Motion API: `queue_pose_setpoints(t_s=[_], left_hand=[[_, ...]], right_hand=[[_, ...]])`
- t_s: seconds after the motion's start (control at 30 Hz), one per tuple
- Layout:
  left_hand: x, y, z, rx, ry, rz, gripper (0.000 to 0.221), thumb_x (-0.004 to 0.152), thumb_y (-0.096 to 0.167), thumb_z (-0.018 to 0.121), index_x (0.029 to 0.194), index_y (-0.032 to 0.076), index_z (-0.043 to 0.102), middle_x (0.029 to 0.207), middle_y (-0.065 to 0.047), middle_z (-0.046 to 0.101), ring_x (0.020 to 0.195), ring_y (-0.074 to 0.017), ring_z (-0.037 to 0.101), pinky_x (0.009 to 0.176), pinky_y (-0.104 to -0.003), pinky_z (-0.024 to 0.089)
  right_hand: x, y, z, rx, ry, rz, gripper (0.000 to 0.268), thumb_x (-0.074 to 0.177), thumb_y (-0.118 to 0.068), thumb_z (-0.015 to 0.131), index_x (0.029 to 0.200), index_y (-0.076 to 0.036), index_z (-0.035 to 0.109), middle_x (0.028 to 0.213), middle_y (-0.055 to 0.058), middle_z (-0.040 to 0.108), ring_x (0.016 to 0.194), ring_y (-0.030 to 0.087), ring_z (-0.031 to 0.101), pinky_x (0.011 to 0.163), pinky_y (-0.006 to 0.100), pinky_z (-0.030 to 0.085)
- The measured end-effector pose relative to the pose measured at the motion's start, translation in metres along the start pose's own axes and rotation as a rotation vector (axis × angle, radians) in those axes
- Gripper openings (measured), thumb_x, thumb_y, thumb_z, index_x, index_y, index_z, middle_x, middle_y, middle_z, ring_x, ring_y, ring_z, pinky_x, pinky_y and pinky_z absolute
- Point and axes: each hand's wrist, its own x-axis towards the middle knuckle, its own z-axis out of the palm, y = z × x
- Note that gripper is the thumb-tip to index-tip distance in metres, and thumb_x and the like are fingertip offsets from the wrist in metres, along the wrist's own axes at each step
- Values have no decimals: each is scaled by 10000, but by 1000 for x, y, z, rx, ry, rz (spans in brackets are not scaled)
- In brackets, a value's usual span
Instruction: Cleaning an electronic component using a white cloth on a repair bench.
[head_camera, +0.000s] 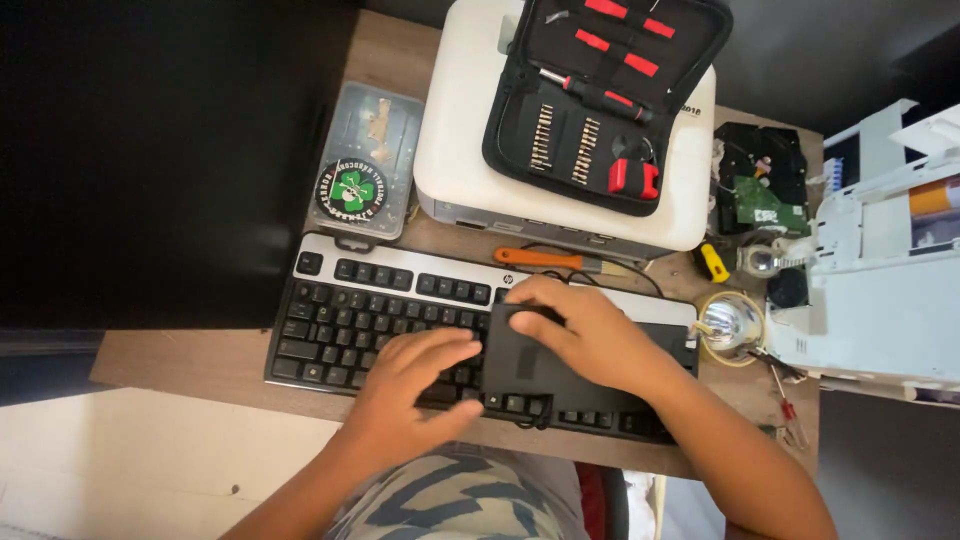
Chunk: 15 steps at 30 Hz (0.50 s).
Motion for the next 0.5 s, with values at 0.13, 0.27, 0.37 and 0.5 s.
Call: queue_pose_setpoints(t_s=[0.13, 0.27, 0.37, 0.5], left_hand=[[4, 0, -2, 163, -116, 127, 886, 881, 557, 710, 1576, 141, 350, 1634, -87, 381, 1486, -301, 368, 1192, -557, 213], [10, -6, 4, 417, -248, 115, 1195, 826, 677, 785, 1630, 77, 137, 1696, -114, 190, 1531, -278, 205, 1223, -532, 42], [11, -10, 9, 509, -229, 150, 1192, 836, 676, 780, 1635, 75, 132, 1703, -123, 168, 1532, -282, 209, 1222, -542, 52], [12, -11, 12, 528, -210, 136, 1049, 886, 626, 722, 1633, 110, 196, 1704, -106, 199, 1517, -275, 260, 1208, -557, 92]], right_hand=[[14, -1, 13, -1, -54, 30, 304, 1022, -375, 507, 1212, -179, 642, 1108, -17, 715, 927, 186, 686, 770, 338, 477], [22, 13, 27, -63, -4, -37, 327, 1021, -396, 528, 1213, -176, 676, 1098, 30, 619, 937, 220, 622, 756, 369, 482], [25, 24, 35, -121, 57, -75, 297, 1017, -381, 568, 1188, -178, 702, 1054, 37, 597, 938, 250, 589, 797, 397, 434], [26, 34, 43, -175, 137, -153, 272, 1012, -377, 591, 1163, -198, 729, 1067, 17, 643, 1017, 262, 577, 869, 430, 382]])
